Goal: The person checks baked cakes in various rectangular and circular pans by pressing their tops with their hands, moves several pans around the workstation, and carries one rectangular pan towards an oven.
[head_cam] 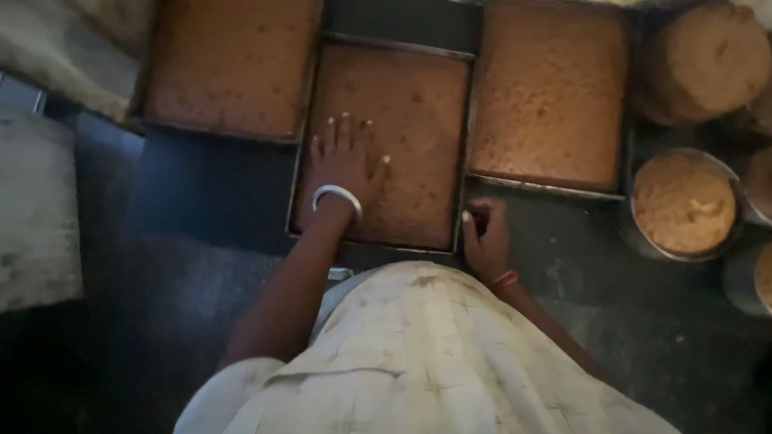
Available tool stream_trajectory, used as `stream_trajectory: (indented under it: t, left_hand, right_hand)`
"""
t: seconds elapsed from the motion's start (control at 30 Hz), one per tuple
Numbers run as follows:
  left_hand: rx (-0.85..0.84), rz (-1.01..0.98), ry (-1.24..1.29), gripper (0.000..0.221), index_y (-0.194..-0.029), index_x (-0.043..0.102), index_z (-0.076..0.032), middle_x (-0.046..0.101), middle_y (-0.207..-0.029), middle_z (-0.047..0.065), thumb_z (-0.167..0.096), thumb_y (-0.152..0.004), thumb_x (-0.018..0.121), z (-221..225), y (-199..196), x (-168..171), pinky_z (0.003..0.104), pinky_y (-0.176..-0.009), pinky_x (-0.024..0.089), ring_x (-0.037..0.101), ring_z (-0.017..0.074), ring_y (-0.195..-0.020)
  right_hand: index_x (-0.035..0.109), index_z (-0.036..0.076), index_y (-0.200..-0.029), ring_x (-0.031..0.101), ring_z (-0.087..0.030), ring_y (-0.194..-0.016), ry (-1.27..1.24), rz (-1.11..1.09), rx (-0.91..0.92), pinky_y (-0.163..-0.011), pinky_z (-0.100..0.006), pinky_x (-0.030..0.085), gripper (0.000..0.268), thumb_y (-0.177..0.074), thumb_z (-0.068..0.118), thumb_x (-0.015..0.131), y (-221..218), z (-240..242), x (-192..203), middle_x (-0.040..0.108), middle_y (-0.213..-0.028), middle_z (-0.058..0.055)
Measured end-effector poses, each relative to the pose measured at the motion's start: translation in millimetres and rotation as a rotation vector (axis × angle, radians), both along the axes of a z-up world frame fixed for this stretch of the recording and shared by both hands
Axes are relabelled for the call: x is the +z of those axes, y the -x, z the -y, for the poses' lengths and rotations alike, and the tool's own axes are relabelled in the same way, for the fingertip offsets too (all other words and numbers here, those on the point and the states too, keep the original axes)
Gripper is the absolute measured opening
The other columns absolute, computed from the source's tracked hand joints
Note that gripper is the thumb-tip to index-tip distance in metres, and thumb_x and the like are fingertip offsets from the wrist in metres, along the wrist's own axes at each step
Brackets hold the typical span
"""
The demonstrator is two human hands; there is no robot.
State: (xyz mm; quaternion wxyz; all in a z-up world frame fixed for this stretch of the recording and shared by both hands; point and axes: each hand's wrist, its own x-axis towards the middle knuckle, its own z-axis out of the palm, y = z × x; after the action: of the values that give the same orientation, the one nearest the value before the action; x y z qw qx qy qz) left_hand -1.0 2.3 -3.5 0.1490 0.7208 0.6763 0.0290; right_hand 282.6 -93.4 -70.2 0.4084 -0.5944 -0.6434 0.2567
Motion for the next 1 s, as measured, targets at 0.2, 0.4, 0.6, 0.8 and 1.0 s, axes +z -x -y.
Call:
stream_trajectory:
  t: [0.2,0.4,0.6,0.8,1.0]
  left_hand:
    - [0.016,0.050,-0.078,0.077,-0.161,0.031,-0.019,0.016,-0.168,0.018,-0.060,-0.097,0.048,-1.1,-0.1,-4.1,0.062,-0.121,0.009,0.008,0.0392,-0.155]
    - [0.038,0.057,-0.097,0.075,-0.158,0.038,-0.019,0.020,-0.169,0.017,-0.055,-0.095,0.054,2.3,-1.5,-3.6,0.062,-0.122,0.011,0.011,0.0387,-0.156]
    - [0.053,0.064,-0.125,0.074,-0.157,0.039,-0.020,0.020,-0.170,0.016,-0.056,-0.095,0.054,3.1,-2.6,-6.0,0.061,-0.123,0.012,0.012,0.0372,-0.157]
    - [0.040,0.026,-0.062,0.076,-0.159,0.033,-0.022,0.016,-0.170,0.016,-0.058,-0.095,0.052,1.8,-2.9,-1.4,0.061,-0.121,0.010,0.010,0.0380,-0.156]
    - [0.055,0.050,-0.054,0.078,-0.160,0.033,-0.020,0.015,-0.169,0.016,-0.058,-0.095,0.053,0.2,-3.5,-2.0,0.061,-0.122,0.010,0.009,0.0379,-0.156]
  right_hand:
    - [0.060,0.004,-0.095,0.065,-0.029,-0.080,0.021,-0.090,-0.159,-0.076,-0.035,0.053,0.017,-0.096,0.011,0.075,-4.1,-2.2,-12.6,0.068,-0.090,-0.013]
    - [0.072,0.009,-0.121,0.071,-0.030,-0.091,-0.015,0.027,-0.034,-0.084,-0.037,0.055,0.024,-0.109,0.017,0.053,-6.4,-2.3,5.2,0.072,-0.102,-0.014]
    - [0.062,0.003,-0.135,0.067,-0.038,-0.111,-0.064,0.041,0.065,-0.095,-0.044,0.052,0.038,-0.105,0.025,0.057,-1.6,-2.9,23.5,0.067,-0.125,-0.022]
    - [0.061,0.003,-0.137,0.063,-0.041,-0.116,-0.141,0.055,0.182,-0.100,-0.046,0.050,0.039,-0.103,0.022,0.058,-0.3,-8.9,27.8,0.065,-0.126,-0.024]
    - [0.070,0.011,-0.140,0.057,-0.040,-0.107,-0.239,0.399,0.048,-0.096,-0.049,0.046,0.038,-0.103,0.011,0.062,-44.2,-62.1,79.4,0.061,-0.117,-0.022]
